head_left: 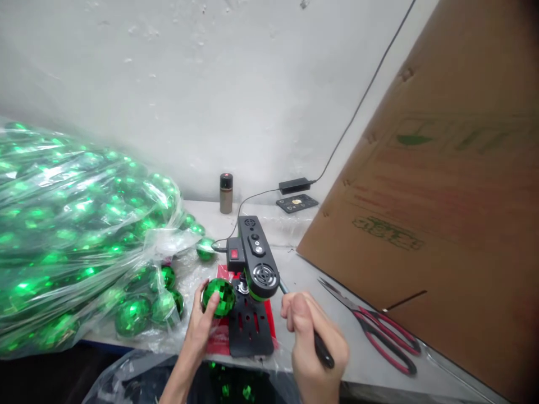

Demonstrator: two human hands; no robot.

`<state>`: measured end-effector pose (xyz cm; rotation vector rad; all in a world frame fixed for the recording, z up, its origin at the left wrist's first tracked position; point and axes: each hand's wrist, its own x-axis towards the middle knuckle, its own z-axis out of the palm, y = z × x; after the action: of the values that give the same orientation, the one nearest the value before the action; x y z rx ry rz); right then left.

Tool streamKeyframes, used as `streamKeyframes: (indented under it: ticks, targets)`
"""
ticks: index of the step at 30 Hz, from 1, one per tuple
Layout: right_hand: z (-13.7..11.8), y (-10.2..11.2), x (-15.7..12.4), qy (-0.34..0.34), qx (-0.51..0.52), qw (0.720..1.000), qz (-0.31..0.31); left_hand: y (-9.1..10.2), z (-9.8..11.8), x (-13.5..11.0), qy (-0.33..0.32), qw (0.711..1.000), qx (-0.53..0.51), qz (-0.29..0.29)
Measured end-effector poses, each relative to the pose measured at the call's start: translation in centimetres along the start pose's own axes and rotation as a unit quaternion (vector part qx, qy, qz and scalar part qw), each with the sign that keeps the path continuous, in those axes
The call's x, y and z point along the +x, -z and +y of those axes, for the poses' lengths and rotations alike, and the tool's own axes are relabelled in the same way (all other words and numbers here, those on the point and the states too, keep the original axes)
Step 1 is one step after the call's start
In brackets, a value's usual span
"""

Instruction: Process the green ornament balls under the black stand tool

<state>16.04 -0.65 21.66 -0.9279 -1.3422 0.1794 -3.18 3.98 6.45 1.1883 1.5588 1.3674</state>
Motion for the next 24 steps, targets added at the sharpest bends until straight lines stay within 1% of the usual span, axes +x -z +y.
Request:
streamKeyframes:
  ticks: [2,3,4,6,9,13,15,16,17,19,22,24]
  targets:
    - [-0.3,-0.1,0.2,-0.007,0.007,1.000,-0.004,-1.1,-0.5,-1.2,0.043,0.999,-0.002,-0.015]
    - [-0.3,-0.1,0.3,-0.008,0.009,1.000,-0.005,-1.5,-0.6,-1.7,0.054,0.998,0.004,-0.027]
    - [-0.3,-0.1,0.3,-0.008,0.010,1.000,-0.007,-1.9,-0.6,-2.1,0.050,0.998,0.016,-0.039]
    - [-0.2,-0.1,0.2,-0.007,0.012,1.000,-0.010,-2.5,-0.4,-2.7,0.017,0.997,0.046,-0.064]
    - [0.0,0.1,-0.1,0.000,0.011,1.000,-0.014,-3.2,-0.5,-3.1,-0.049,0.992,0.079,-0.080]
    - [0.2,0.3,-0.4,0.009,0.007,1.000,-0.016,-3.8,-1.5,-3.2,-0.129,0.981,0.110,-0.091]
    - [0.2,0.3,-0.4,0.010,0.007,1.000,-0.018,-4.0,-2.1,-3.3,-0.149,0.978,0.112,-0.091]
    - [0.2,0.2,-0.4,0.011,0.007,1.000,-0.018,-4.0,-2.3,-3.3,-0.149,0.979,0.107,-0.091]
    - [0.2,0.2,-0.3,0.012,0.006,1.000,-0.017,-3.9,-2.5,-3.4,-0.138,0.981,0.100,-0.090]
    - [0.0,0.2,-0.3,0.014,0.003,1.000,-0.014,-3.6,-2.5,-3.3,-0.092,0.989,0.080,-0.080]
    - [-0.1,0.1,-0.2,0.013,0.001,1.000,-0.014,-2.7,-2.2,-2.9,0.013,0.998,0.033,-0.043]
    - [-0.2,0.2,-0.3,0.009,0.000,1.000,-0.017,-2.2,-2.0,-2.7,0.075,0.997,0.003,-0.024]
